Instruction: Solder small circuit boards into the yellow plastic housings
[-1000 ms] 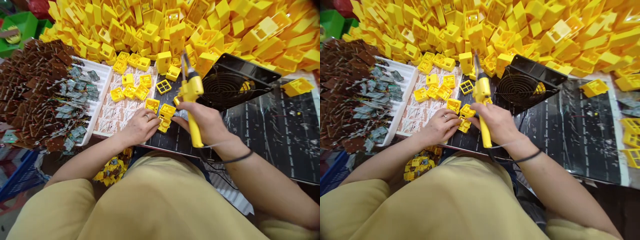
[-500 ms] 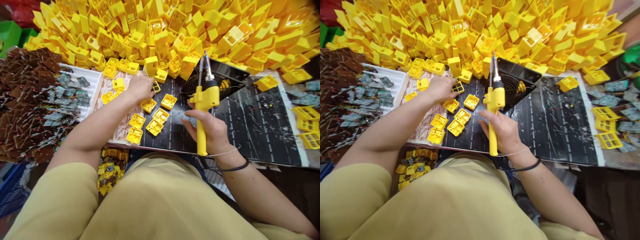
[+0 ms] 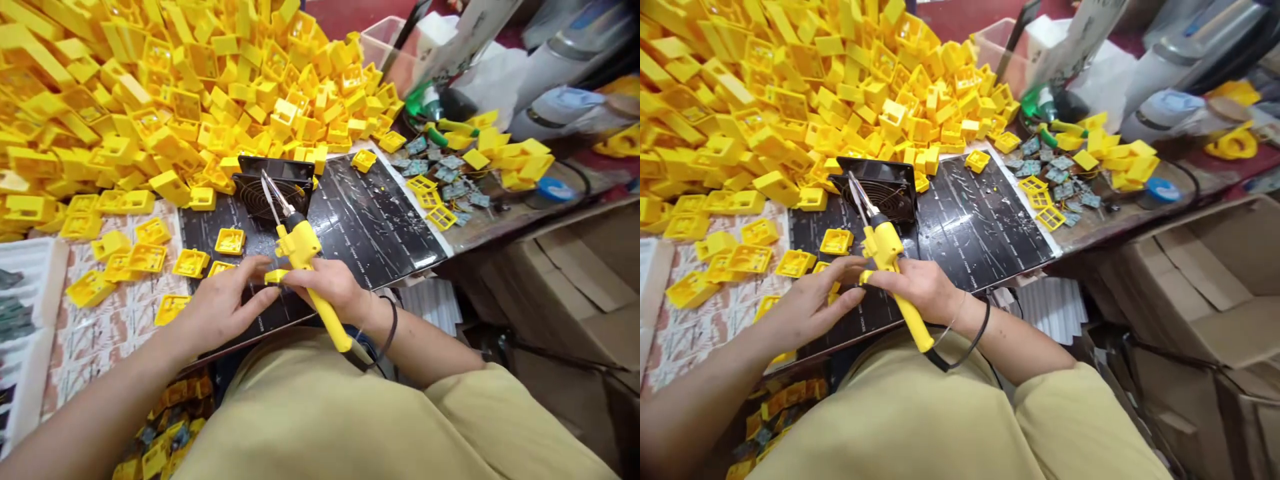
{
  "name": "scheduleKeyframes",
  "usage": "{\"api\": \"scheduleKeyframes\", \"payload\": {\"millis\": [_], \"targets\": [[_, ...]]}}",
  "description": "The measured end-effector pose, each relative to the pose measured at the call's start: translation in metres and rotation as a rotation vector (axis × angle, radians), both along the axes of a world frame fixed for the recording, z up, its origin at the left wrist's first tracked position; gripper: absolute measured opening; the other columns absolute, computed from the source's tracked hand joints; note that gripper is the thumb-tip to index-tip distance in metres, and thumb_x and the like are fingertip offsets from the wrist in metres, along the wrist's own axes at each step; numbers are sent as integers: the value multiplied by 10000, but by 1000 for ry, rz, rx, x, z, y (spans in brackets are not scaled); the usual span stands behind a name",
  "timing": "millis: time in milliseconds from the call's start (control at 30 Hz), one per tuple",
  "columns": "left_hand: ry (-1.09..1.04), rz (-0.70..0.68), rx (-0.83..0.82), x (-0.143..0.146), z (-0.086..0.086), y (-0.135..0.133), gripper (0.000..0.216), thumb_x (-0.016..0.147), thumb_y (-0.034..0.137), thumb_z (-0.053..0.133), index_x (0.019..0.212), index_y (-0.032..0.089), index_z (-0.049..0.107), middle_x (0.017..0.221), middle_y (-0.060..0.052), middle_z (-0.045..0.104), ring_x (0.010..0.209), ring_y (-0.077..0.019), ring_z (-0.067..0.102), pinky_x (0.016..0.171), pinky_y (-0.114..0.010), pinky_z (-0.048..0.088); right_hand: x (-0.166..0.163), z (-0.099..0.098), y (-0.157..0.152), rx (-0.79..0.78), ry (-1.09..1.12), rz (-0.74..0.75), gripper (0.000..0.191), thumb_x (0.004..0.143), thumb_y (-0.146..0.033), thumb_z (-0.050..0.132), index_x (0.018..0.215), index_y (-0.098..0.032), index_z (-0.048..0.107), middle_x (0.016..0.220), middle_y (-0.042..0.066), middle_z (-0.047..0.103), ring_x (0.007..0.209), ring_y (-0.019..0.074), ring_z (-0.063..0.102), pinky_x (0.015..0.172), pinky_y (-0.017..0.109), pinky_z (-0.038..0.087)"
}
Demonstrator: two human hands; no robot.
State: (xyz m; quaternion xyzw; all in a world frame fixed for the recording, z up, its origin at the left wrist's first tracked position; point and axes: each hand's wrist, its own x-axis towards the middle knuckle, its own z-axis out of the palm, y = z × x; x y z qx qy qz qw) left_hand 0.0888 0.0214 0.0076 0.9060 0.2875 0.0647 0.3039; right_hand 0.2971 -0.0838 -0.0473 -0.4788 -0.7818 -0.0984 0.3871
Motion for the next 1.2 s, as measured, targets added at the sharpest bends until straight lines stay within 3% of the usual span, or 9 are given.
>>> {"api": "scheduleKeyframes", "payload": {"millis": [133, 267, 367, 533, 700, 833, 1033, 1100, 1200], "targets": [[232, 152, 604, -3, -7, 27, 618, 1018, 584, 294, 1295, 149, 633, 1335, -188, 688, 1235, -429, 646, 984, -601, 518, 61, -7, -21, 25, -60, -229, 139, 1008, -247, 596, 1084, -148, 657, 855, -9, 680, 707, 98, 640, 678, 247, 570], [524, 141, 657, 11, -13, 51, 621, 1025, 539, 296, 1302, 97, 633, 1167, -228, 738, 1056, -435, 712, 824, -554, 537, 144, -8, -29, 24, -90, -631, 199, 1016, -278, 515, 1077, -198, 686, 756, 10, 670, 671, 133, 628, 676, 269, 535], [521, 75, 680, 26, -15, 41, 526, 990, 461, 422, 1296, 91, 637, 1111, -224, 747, 1001, -411, 724, 829, -518, 525, 175, -7, -31, 47, -96, -754, 273, 967, -400, 605, 1122, -185, 671, 843, 64, 707, 755, 211, 682, 699, 338, 564], [274, -196, 441, 22, -15, 3, 629, 932, 424, 600, 1501, 174, 499, 1368, -163, 677, 1202, -346, 662, 1064, -533, 463, 124, -6, -37, 118, 22, -573, 483, 898, -368, 743, 1323, -272, 535, 1230, 104, 703, 1097, 270, 716, 903, 406, 620], [178, 53, 480, -33, -13, -2, 591, 969, 482, 545, 1458, 150, 539, 1450, -182, 610, 1338, -356, 562, 1150, -565, 390, 58, -6, -34, -67, 169, -140, 645, 861, -252, 786, 1411, -349, 464, 1373, 96, 640, 1115, 269, 716, 929, 422, 640], [227, 68, 481, -69, -23, -17, 562, 1001, 490, 499, 1465, 175, 537, 1566, -197, 495, 1462, -382, 453, 1179, -607, 354, 26, -15, -15, -94, 109, 46, 572, 843, -422, 809, 1316, -246, 540, 1207, 139, 700, 1027, 288, 735, 829, 405, 644], [227, -6, 565, -80, -51, -20, 515, 1025, 311, 453, 1526, 190, 463, 1604, -211, 442, 1489, -393, 436, 1156, -624, 384, -21, -20, 1, -78, -36, 56, 236, 921, -324, 728, 1136, -247, 669, 943, 36, 725, 879, 165, 713, 738, 241, 593], [186, -53, 613, -82, -53, -11, 538, 1008, 263, 476, 1543, 240, 423, 1575, -189, 490, 1456, -383, 485, 1141, -619, 399, -10, -12, 4, -51, -61, 26, 290, 912, -414, 738, 1156, -277, 662, 1013, 25, 730, 961, 162, 710, 787, 239, 601], [105, -63, 695, -84, -50, -2, 617, 978, 271, 555, 1561, 254, 354, 1503, -217, 555, 1375, -396, 563, 1117, -644, 397, 48, 10, 11, -8, -56, -181, 336, 947, -423, 691, 1229, -260, 607, 1098, 49, 718, 1038, 190, 704, 895, 318, 609]]}}
